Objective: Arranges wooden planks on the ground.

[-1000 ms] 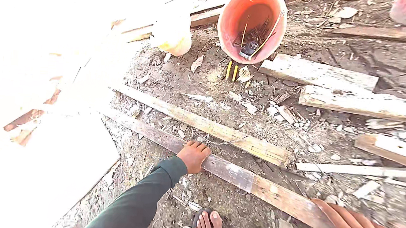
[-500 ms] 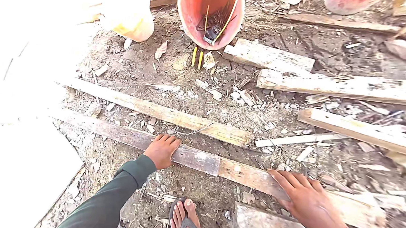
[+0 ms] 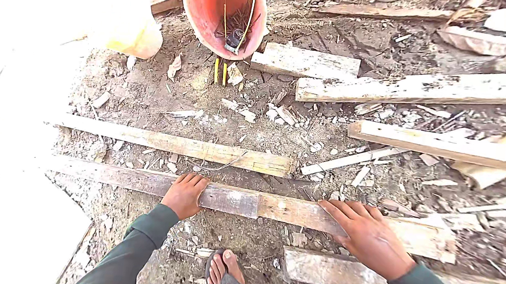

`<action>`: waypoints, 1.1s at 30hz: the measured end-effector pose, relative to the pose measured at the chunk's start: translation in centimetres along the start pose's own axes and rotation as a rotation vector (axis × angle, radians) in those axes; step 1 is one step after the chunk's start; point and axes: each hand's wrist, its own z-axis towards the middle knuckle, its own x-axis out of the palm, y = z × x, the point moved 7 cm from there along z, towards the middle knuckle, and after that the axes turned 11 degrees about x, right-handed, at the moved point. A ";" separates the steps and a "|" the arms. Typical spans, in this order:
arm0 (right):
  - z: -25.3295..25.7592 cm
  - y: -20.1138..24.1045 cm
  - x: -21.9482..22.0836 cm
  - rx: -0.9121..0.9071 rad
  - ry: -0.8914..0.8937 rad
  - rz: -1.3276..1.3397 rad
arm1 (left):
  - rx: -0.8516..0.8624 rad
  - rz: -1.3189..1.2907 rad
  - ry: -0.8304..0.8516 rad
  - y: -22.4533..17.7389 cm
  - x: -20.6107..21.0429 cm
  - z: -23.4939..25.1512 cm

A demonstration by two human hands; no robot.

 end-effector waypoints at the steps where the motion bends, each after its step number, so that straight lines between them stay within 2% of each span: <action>1: 0.0 0.0 0.0 -0.001 -0.004 -0.001 | -0.005 -0.001 0.005 0.0 0.0 0.0; 12: -0.4 -0.9 0.3 -0.003 -0.013 -0.025 | 0.001 0.006 -0.023 -0.3 -0.1 0.0; 16: -0.4 -1.0 0.3 0.000 0.022 -0.022 | -0.034 -0.007 0.055 -0.3 0.0 0.1; 20: -0.1 -0.8 0.0 0.024 0.033 -0.030 | -0.017 0.023 -0.013 -0.3 -0.2 0.3; 22: 0.1 -0.6 -0.1 0.070 0.114 -0.024 | -0.028 0.026 0.000 -0.2 0.0 0.3; 24: 0.7 -0.3 -0.4 0.135 0.289 0.012 | -0.038 0.025 -0.004 -0.2 0.1 0.5; 28: 2.9 4.4 -2.2 0.117 0.395 0.264 | -0.064 0.010 0.044 0.0 0.3 0.2; 30: 4.4 8.8 -2.8 0.019 0.427 0.364 | -0.077 -0.001 0.078 0.1 0.4 0.3; 33: 6.9 14.6 -1.5 -0.118 0.452 0.348 | -0.118 -0.020 0.134 0.1 0.1 0.8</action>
